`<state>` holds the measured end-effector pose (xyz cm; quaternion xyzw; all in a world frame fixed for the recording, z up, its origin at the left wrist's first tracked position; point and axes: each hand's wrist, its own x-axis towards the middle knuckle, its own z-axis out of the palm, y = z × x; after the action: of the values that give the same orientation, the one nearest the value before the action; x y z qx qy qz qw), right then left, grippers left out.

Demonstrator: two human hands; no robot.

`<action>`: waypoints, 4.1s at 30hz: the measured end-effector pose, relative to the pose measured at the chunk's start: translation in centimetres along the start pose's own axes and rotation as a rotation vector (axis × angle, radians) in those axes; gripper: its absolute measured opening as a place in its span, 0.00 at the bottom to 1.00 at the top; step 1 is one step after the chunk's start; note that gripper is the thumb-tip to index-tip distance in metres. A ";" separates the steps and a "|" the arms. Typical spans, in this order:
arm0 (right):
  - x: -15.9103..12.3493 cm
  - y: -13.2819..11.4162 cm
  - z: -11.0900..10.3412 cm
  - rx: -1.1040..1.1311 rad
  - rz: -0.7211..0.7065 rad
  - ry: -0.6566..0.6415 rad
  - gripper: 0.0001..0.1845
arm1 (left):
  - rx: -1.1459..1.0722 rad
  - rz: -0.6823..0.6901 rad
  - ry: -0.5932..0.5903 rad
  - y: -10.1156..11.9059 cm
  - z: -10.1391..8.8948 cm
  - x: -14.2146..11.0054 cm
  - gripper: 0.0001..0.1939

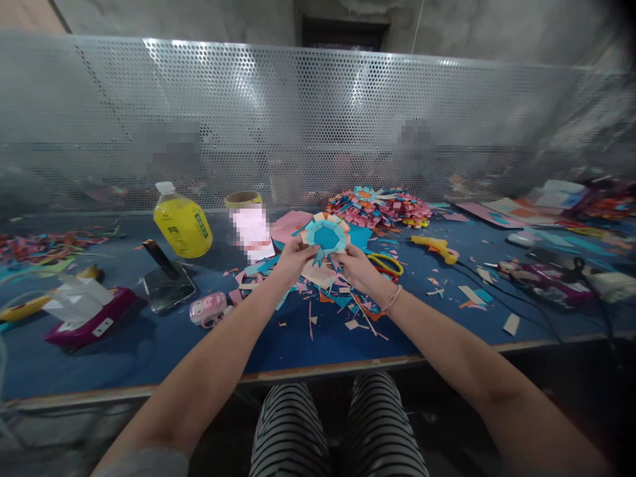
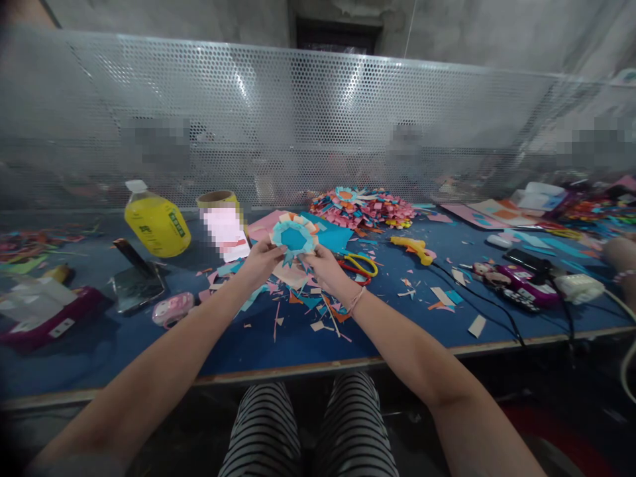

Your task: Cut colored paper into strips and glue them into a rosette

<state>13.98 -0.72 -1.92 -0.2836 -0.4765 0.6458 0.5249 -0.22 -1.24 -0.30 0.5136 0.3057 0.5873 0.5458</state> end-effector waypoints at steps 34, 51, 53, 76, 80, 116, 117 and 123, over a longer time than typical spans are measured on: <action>-0.2 -0.4 -0.5 0.139 0.094 -0.005 0.15 | 0.139 -0.028 0.156 -0.2 -0.4 0.1 0.18; 0.0 -0.2 -0.7 0.058 0.013 -0.004 0.15 | 0.221 -0.025 0.109 -0.9 -1.0 0.4 0.17; -0.1 -0.3 -0.6 0.057 0.011 -0.008 0.15 | 0.211 -0.035 0.103 -0.9 -1.0 0.4 0.17; 0.7 0.3 -1.6 -0.166 -0.074 0.120 0.23 | 0.275 0.014 -0.011 -1.6 -1.3 0.6 0.20; 0.8 0.0 -2.5 -0.740 -0.464 0.259 0.27 | 0.321 0.071 0.009 -1.5 -1.1 0.5 0.21; 0.7 -2.3 -2.9 -0.834 -0.691 0.219 0.06 | 0.436 0.097 0.036 -1.6 -0.9 0.4 0.17; 0.6 -2.4 -2.8 -0.780 -0.656 0.204 0.07 | 0.450 0.091 0.046 -1.7 -1.0 0.5 0.17; 0.7 -3.1 -3.0 -0.500 -0.422 0.205 0.08 | 0.547 0.059 0.108 -2.1 -2.0 0.7 0.17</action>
<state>17.65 0.90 -0.18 -0.3621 -0.6128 0.3545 0.6063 -1.35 0.27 -2.65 0.6184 0.4663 0.5252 0.3526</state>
